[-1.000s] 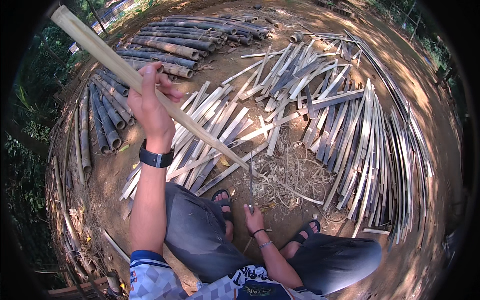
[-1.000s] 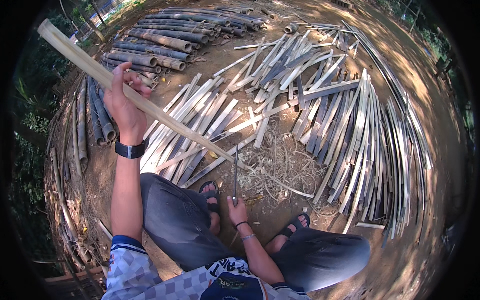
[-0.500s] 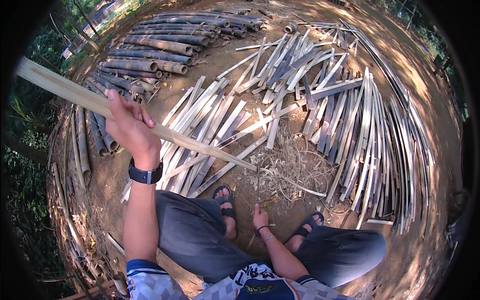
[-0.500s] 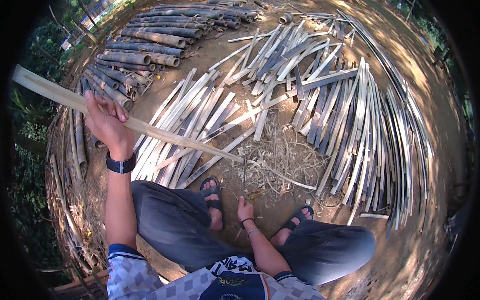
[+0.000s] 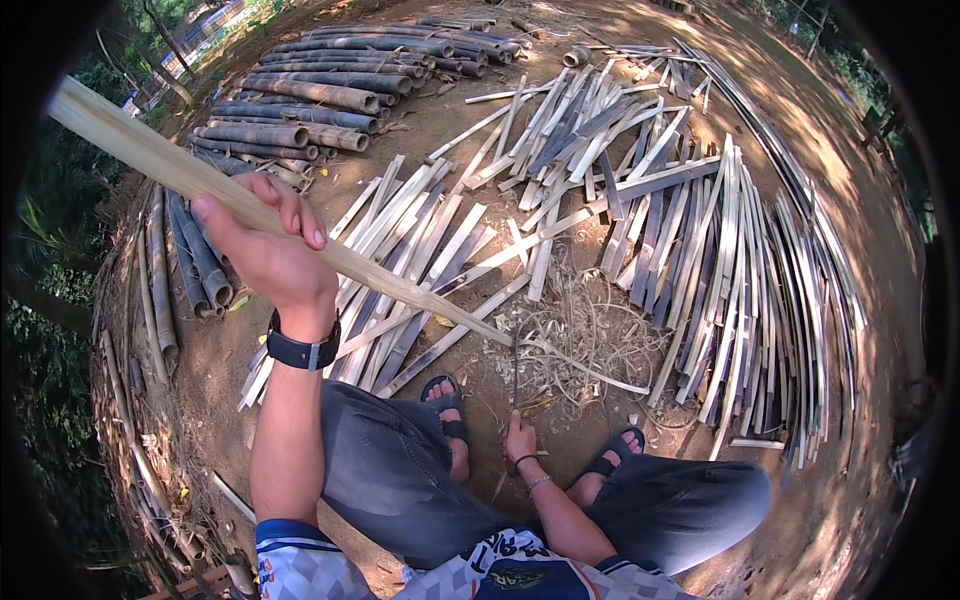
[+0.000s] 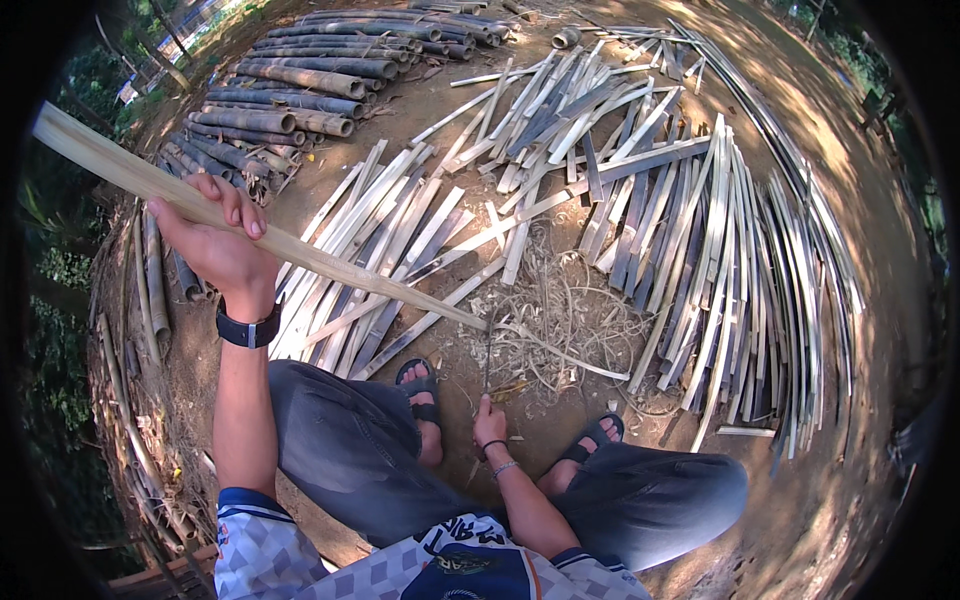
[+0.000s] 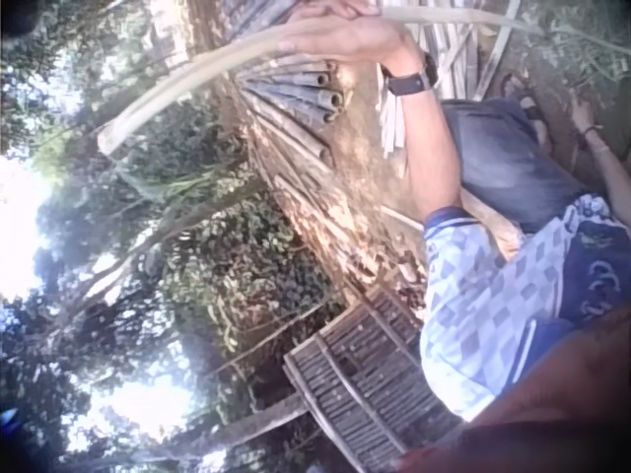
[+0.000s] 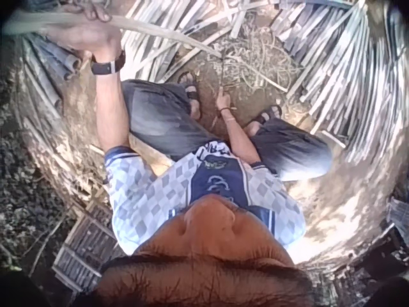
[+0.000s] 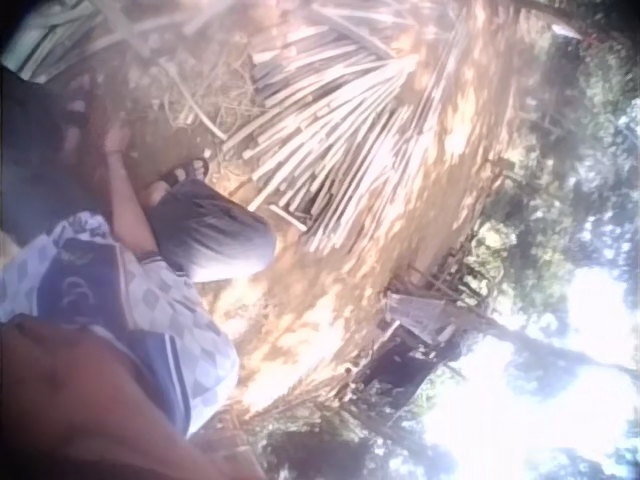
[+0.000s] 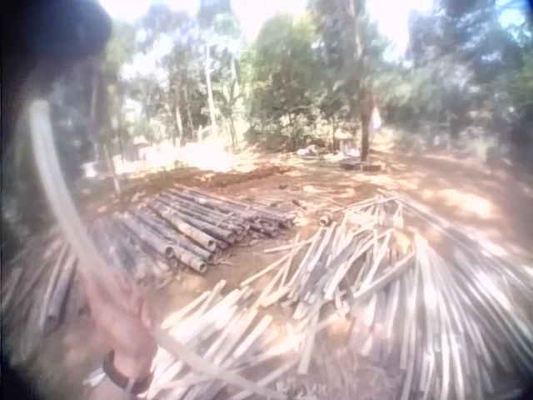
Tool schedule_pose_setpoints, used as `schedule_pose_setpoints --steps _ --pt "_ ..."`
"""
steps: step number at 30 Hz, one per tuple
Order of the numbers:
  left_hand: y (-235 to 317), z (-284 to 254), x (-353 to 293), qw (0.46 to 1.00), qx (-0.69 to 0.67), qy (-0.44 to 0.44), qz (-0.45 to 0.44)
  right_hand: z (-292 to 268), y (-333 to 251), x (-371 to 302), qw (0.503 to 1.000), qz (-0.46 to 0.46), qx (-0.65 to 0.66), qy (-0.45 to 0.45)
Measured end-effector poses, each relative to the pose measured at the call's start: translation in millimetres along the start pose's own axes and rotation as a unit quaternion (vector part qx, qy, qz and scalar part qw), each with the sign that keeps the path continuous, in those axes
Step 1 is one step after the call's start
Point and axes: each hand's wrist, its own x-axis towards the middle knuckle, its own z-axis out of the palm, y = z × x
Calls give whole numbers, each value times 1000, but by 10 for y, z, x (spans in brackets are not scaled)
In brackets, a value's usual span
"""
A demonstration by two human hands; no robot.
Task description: The person shaves a thin strip of bamboo by hand using a knife while sitting in an outdoor workshop.
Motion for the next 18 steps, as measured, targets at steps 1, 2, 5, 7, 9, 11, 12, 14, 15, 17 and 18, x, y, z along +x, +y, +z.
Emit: schedule_pose_setpoints --steps 1,2,5,7,9,11,12,14,15,17,18 --pt "0 -31 14 1000 7 -9 1 60 -97 -92 999 -25 36 -10" --pt "15 -49 18 1000 14 -17 2 160 -212 -196 996 -50 69 -19" --pt "-4 -81 37 1000 20 -12 -2 246 -468 -353 971 -225 60 -48" --pt "-12 -63 41 1000 22 -5 -7 231 -560 -381 934 -356 4 -32" --pt "-18 84 22 1000 15 -4 -8 258 -200 -83 955 -296 5 9" --pt "-16 126 0 1000 16 11 -15 165 101 22 984 -178 -7 23" --pt "4 111 15 1000 19 20 -15 17 171 50 995 -92 -17 17" --pt "9 6 51 1000 14 10 -15 -1 47 -18 1000 0 2 -1" --pt "-11 -55 49 1000 11 7 -19 53 -59 -110 1000 -10 25 5" --pt "-3 -110 61 1000 13 10 -24 195 -283 -246 997 -37 70 14" --pt "40 -119 92 1000 14 11 -18 182 -351 -245 992 -120 19 40"
